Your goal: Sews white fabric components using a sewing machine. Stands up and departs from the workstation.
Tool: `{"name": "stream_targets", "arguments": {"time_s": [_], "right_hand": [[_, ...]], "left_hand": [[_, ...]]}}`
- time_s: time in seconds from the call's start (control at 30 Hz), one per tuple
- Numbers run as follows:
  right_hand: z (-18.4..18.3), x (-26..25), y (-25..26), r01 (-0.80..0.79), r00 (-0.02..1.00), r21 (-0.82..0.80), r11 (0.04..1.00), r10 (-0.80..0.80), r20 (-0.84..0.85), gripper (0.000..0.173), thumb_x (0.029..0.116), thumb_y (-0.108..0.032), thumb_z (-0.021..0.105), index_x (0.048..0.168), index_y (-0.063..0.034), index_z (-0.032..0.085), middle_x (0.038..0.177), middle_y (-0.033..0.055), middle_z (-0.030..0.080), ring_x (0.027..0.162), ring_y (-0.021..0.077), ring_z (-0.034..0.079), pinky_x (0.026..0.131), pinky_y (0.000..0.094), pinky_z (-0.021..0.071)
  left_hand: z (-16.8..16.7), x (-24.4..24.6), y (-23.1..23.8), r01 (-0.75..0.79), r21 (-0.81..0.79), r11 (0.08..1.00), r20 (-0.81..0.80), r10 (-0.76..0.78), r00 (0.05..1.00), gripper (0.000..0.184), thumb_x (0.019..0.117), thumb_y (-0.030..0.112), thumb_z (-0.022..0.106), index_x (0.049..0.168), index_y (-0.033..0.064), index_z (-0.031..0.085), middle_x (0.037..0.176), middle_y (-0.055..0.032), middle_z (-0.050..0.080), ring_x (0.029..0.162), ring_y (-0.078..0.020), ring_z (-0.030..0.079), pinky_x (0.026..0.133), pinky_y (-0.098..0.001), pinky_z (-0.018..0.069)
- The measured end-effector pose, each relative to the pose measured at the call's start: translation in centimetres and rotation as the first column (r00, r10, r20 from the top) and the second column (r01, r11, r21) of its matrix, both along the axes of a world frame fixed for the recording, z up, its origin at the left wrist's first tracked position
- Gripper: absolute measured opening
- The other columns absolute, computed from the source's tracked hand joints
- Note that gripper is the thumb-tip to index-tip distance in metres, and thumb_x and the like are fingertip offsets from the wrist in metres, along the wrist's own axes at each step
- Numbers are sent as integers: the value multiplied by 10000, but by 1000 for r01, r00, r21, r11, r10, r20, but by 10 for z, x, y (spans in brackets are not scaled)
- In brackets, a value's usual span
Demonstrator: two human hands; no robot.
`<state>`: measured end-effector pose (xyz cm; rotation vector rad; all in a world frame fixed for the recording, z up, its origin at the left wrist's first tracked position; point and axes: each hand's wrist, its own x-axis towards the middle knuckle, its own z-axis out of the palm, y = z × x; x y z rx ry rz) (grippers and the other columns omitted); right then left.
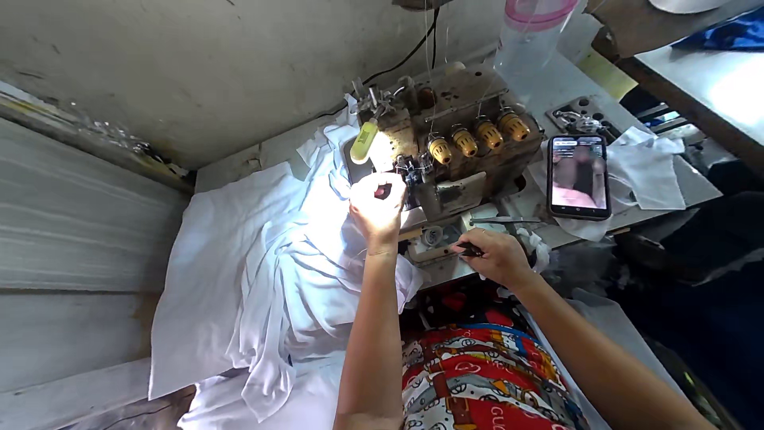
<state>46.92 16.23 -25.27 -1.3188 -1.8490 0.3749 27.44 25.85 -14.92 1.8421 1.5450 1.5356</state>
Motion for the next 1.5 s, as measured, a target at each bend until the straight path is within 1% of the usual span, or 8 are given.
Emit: {"name": "stream_targets", "arguments": {"time_s": [0.3, 0.5, 0.63, 0.77, 0.87, 0.97, 1.13, 1.5], "right_hand": [[0, 1, -1, 5, 1000, -17, 1000, -6, -12, 280, 967, -285, 631, 953, -23, 731, 853, 134, 719, 693, 249, 672, 602, 418, 539], [2, 2, 0, -19, 1000, -33, 999, 18, -19, 363, 955, -374, 652, 969, -20, 730, 852, 137, 716, 685, 243, 660, 603, 426, 534], [0, 5, 1, -52, 997, -32, 998, 50, -64, 590, 983, -580, 538, 1092, -33, 729, 937, 146, 733, 719, 233, 669, 622, 423, 545], [11, 2, -1, -167, 955, -54, 984, 148, -257, 546, 1090, -434, 399, 1335, -9, 638, 1084, 145, 691, 888, 112, 626, 811, 284, 535], [49, -21, -27, -285, 946, -92, 954, 265, -188, 446, 1108, -341, 384, 1395, -94, 621, 1059, 124, 702, 865, 167, 670, 762, 357, 573], [72, -47, -52, -436, 899, -128, 891, 437, -24, 373, 1081, -287, 447, 1337, -116, 659, 971, 115, 714, 776, 251, 705, 632, 439, 580], [60, -58, -60, -546, 815, -124, 828, 560, 150, 298, 1040, -291, 530, 1187, -101, 707, 998, 95, 720, 799, 237, 721, 612, 381, 585], [68, -61, -55, -496, 844, -26, 868, 488, 222, 259, 1044, -264, 513, 1029, -133, 736, 981, 33, 738, 696, 178, 692, 536, 329, 539]], "left_hand": [[19, -31, -14, 315, -47, 948, 24, -314, 949, 53, 926, 59, 657, 931, 34, 703, 885, 10, 680, 698, 11, 569, 622, -148, 464], [13, -47, -38, 323, -110, 940, -160, -338, 928, 101, 865, 150, 658, 883, 72, 719, 832, 2, 693, 705, -60, 600, 643, -262, 496], [-6, -60, -83, 415, -151, 897, -259, -441, 859, 182, 901, 175, 629, 928, 59, 767, 881, -40, 753, 789, -146, 686, 734, -378, 549], [-30, -66, -137, 405, -157, 901, -343, -435, 833, 139, 870, 188, 640, 860, 114, 757, 799, 2, 731, 725, -149, 657, 713, -375, 529], [-52, -69, -169, 453, -207, 867, -313, -497, 809, 128, 872, 199, 651, 859, 126, 755, 800, 17, 738, 736, -130, 670, 734, -348, 537], [-63, -74, -190, 503, -271, 821, -251, -565, 786, 131, 883, 205, 647, 864, 122, 747, 798, 11, 735, 744, -131, 675, 731, -343, 534], [-43, -97, -191, 462, -345, 817, -77, -515, 854, 110, 880, 154, 661, 891, 79, 741, 828, 0, 727, 781, -70, 680, 746, -247, 568], [-18, -102, -184, 599, -347, 722, 156, -585, 796, 85, 890, 117, 663, 880, 41, 700, 816, -13, 712, 768, -13, 666, 716, -161, 550]]}}
